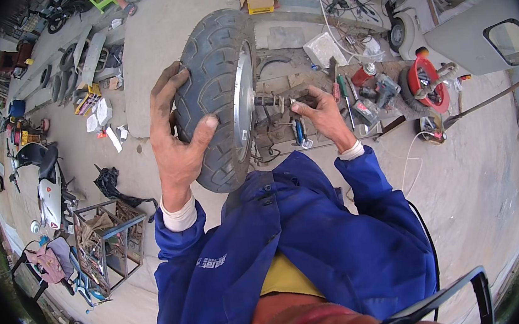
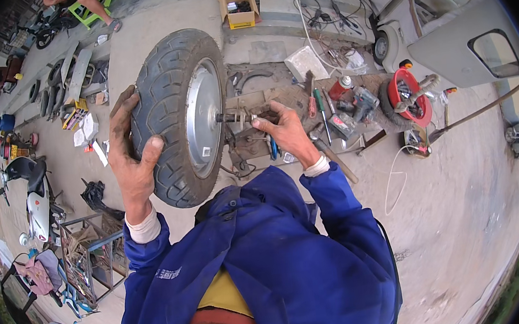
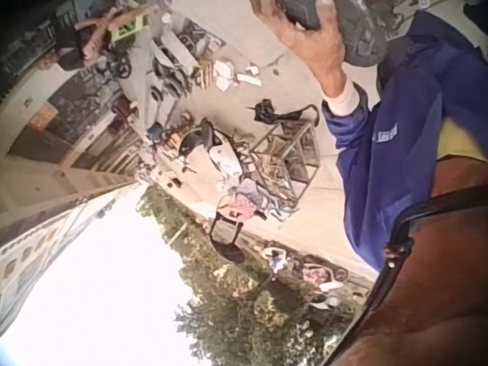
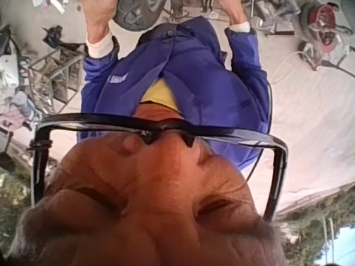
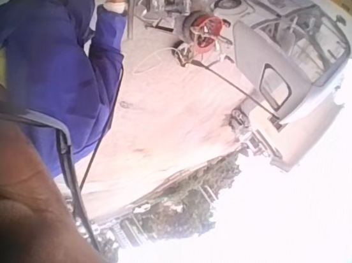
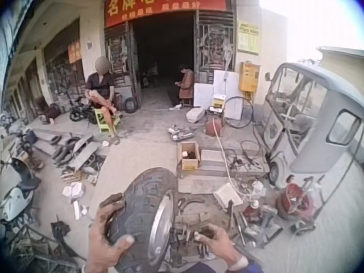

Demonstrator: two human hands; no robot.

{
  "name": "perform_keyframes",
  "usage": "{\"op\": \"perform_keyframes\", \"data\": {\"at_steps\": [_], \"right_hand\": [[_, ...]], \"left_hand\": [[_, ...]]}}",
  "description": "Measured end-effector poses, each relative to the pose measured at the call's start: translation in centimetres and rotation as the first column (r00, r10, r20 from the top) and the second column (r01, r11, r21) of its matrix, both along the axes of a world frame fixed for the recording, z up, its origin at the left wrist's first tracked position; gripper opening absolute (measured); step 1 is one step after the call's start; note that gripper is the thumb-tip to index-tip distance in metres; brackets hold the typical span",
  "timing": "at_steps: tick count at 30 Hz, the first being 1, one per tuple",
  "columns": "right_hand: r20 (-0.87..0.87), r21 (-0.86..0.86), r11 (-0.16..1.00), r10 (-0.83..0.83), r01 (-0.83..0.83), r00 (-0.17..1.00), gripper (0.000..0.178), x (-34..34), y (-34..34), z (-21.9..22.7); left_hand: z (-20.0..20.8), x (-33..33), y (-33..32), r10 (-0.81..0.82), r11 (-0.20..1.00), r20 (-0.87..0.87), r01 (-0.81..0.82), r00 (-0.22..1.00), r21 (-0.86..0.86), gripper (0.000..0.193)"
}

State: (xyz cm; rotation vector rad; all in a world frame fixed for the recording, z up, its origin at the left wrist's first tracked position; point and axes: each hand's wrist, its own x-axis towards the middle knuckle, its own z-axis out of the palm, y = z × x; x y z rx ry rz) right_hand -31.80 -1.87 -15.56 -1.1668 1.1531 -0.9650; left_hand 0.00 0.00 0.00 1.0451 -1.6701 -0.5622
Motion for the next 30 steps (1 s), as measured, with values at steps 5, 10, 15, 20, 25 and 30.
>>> {"op": "perform_keyframes", "data": {"at_steps": [5,10,15,20,25,30], "right_hand": [[-0.05,-0.099,0.995,-0.028,0.023,0.998,0.031,-1.6,-0.2,1.2],[-0.081,-0.299,0.949,-0.127,0.097,0.989,0.034,-0.3,0.4,-1.2],[-0.177,-0.284,0.956,-0.129,0.075,0.976,0.034,0.7,0.5,-0.3],[-0.229,-0.272,0.958,-0.15,0.085,0.962,0.031,-0.3,1.2,0.0],[-0.104,-0.161,0.987,-0.025,0.008,0.994,0.034,0.4,0.7,-0.3],[-0.017,-0.243,0.97,0.014,-0.017,1.0,0.046,-1.7,-0.2,-2.6]], "left_hand": [[-0.6,-1.9,-0.4,0.005,1.0,-0.097,-0.005,0.995,0.0,0.077],[-0.5,-1.0,-0.3,-0.004,1.0,-0.051,0.004,0.999,-0.002,0.077],[0.4,-0.5,1.0,0.026,1.0,-0.048,-0.025,0.999,0.016,0.076],[0.6,-0.7,0.3,-0.05,0.998,-0.004,0.05,0.999,0.029,0.071],[0.8,-0.3,2.0,0.034,0.999,0.052,-0.036,0.998,0.021,0.07],[-0.1,-1.4,1.0,0.023,0.999,0.064,-0.02,0.998,-0.042,0.069]]}}
